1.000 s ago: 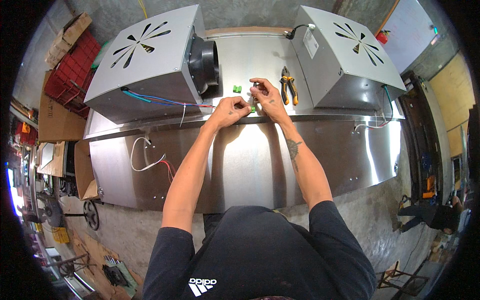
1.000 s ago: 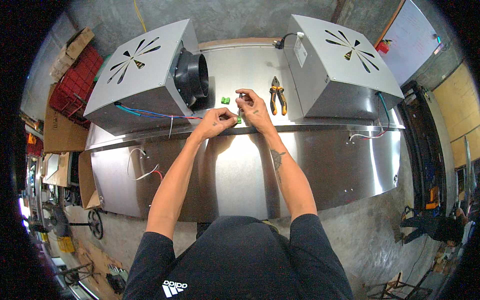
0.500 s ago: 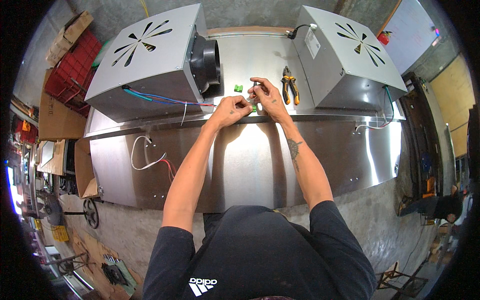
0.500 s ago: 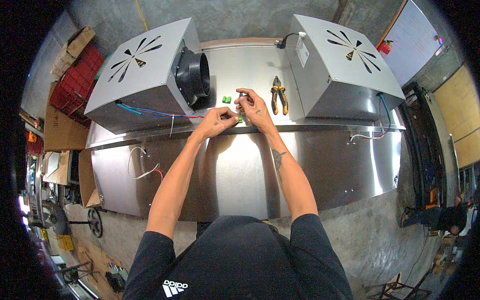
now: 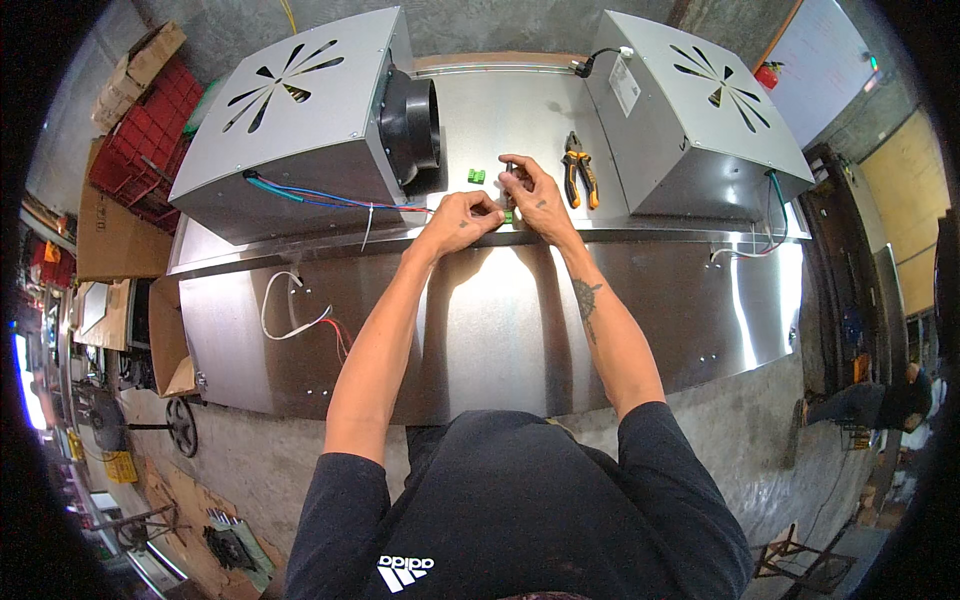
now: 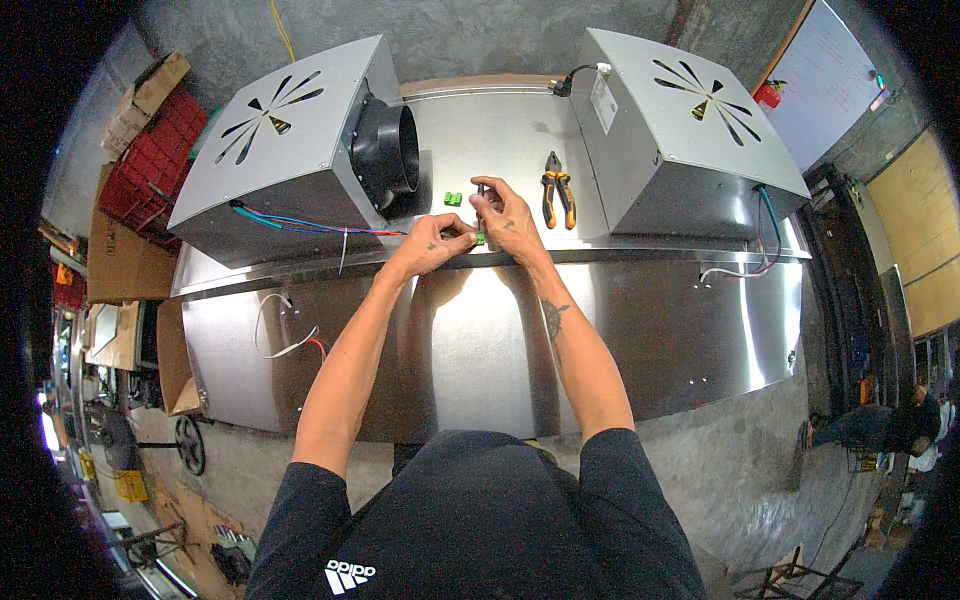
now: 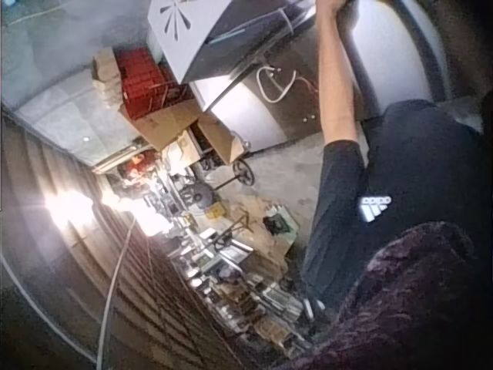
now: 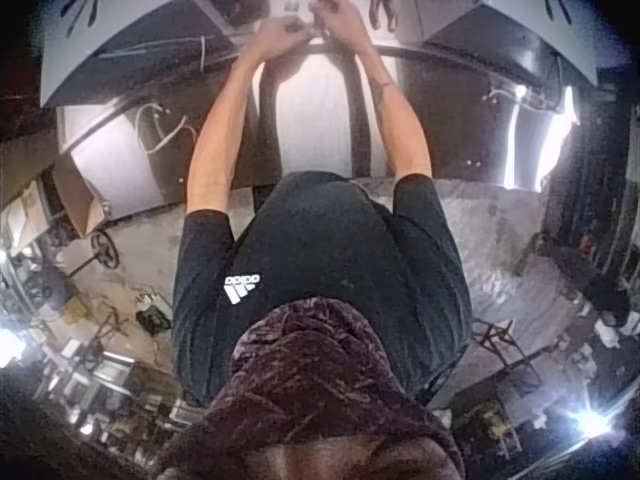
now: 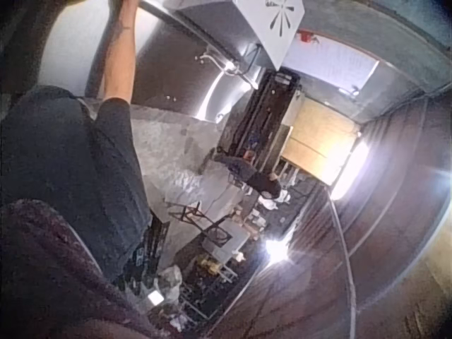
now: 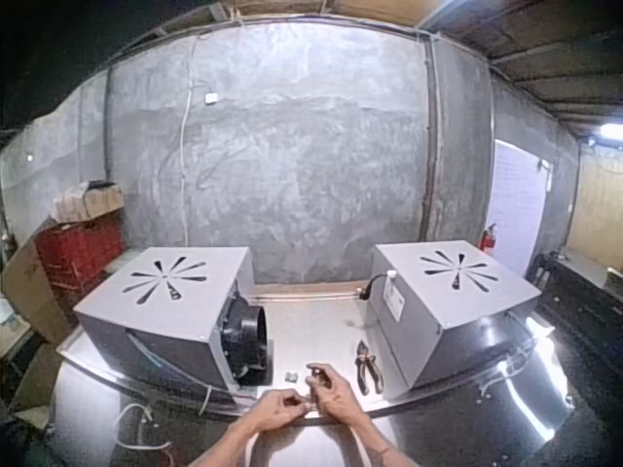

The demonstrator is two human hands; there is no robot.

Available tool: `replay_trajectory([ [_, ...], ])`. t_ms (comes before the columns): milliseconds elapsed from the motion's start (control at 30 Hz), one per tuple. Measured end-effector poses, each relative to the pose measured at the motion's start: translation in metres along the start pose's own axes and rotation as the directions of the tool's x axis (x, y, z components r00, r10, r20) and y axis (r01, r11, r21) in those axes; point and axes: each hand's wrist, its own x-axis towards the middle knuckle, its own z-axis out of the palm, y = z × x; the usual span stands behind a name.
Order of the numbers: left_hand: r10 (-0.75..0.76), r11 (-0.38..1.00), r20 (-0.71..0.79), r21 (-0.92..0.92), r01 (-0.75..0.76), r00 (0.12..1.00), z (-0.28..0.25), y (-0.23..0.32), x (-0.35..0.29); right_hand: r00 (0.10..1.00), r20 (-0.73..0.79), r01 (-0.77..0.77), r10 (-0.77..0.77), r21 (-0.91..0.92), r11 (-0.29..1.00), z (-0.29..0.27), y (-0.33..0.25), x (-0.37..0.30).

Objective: The person strips insulation from several colored wires using wire cutters and then inserts the exposed ends into green terminal blocks. The person repeats this process for multiple wires, securing each connection by hand.

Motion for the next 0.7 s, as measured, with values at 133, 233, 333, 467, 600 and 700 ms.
replay_trajectory([
  [133,0.000,1.000,0.005,-0.021,0.000,1.000,0.001,0.002,0.001,1.000,-0.020,0.013,-0.008,0.283,0.959,0.001,0.005,-0.001],
  [233,0.004,1.000,0.002,-0.012,-0.004,1.000,0.000,0.001,0.000,1.000,-0.019,-0.014,0.018,0.171,0.985,0.003,0.000,-0.002],
  [333,0.008,1.000,0.015,-0.014,-0.007,1.000,-0.001,0.001,0.000,0.998,-0.052,0.012,-0.018,-0.119,0.993,0.002,0.002,0.002],
  [467,0.043,0.999,0.014,0.000,-0.043,0.999,-0.002,-0.002,0.002,1.000,0.019,-0.006,0.006,0.030,1.000,-0.001,0.003,0.000],
  [600,-0.003,1.000,0.038,0.019,0.002,0.999,-0.003,-0.004,0.003,0.998,0.032,0.047,-0.052,0.141,0.989,-0.002,0.010,0.000],
  [700,-0.009,1.000,0.031,0.015,0.009,0.999,-0.004,0.001,0.000,0.998,0.034,0.048,-0.053,0.137,0.989,-0.003,0.012,0.000],
])
